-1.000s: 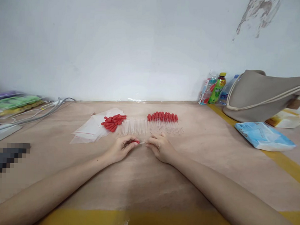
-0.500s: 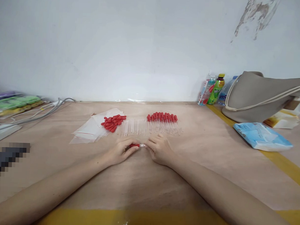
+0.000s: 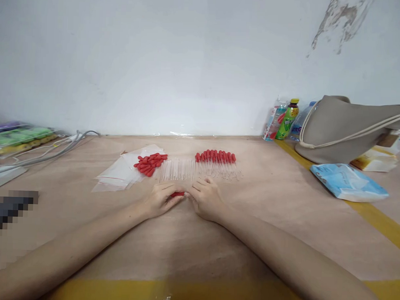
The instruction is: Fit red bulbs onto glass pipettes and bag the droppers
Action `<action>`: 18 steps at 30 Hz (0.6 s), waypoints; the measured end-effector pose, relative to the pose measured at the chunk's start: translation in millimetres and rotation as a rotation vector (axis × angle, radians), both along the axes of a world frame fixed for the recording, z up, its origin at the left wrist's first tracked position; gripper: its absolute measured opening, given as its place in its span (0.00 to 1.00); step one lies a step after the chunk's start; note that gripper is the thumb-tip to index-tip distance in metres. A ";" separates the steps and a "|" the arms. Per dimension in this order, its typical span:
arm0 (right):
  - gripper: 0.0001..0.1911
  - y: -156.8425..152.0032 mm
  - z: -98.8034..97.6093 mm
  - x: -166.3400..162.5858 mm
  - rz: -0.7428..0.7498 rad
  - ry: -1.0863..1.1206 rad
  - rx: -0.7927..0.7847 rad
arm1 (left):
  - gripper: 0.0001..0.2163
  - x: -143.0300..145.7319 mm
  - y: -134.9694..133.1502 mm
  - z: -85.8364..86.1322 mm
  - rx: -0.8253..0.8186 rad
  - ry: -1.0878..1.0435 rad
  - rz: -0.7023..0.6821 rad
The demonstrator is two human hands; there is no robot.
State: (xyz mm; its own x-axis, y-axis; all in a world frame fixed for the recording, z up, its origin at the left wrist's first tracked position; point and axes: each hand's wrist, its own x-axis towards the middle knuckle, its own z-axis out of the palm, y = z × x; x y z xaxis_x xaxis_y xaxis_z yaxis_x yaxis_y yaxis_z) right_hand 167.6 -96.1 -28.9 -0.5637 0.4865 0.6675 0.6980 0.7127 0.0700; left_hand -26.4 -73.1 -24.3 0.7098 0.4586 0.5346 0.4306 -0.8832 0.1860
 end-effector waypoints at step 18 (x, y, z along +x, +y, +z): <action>0.13 34.3 33.2 18.1 -0.396 0.138 -0.571 | 0.13 -8.2 8.5 -0.5 -0.144 -0.119 0.157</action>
State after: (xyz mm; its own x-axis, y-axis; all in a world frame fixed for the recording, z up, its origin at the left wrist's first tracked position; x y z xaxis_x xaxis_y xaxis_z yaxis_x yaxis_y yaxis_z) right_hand 185.7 -61.8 4.4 -0.2005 0.9329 0.2991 0.8880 0.3020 -0.3467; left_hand -34.6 -64.6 -24.8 0.5599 0.6361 0.5309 0.5283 -0.7677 0.3627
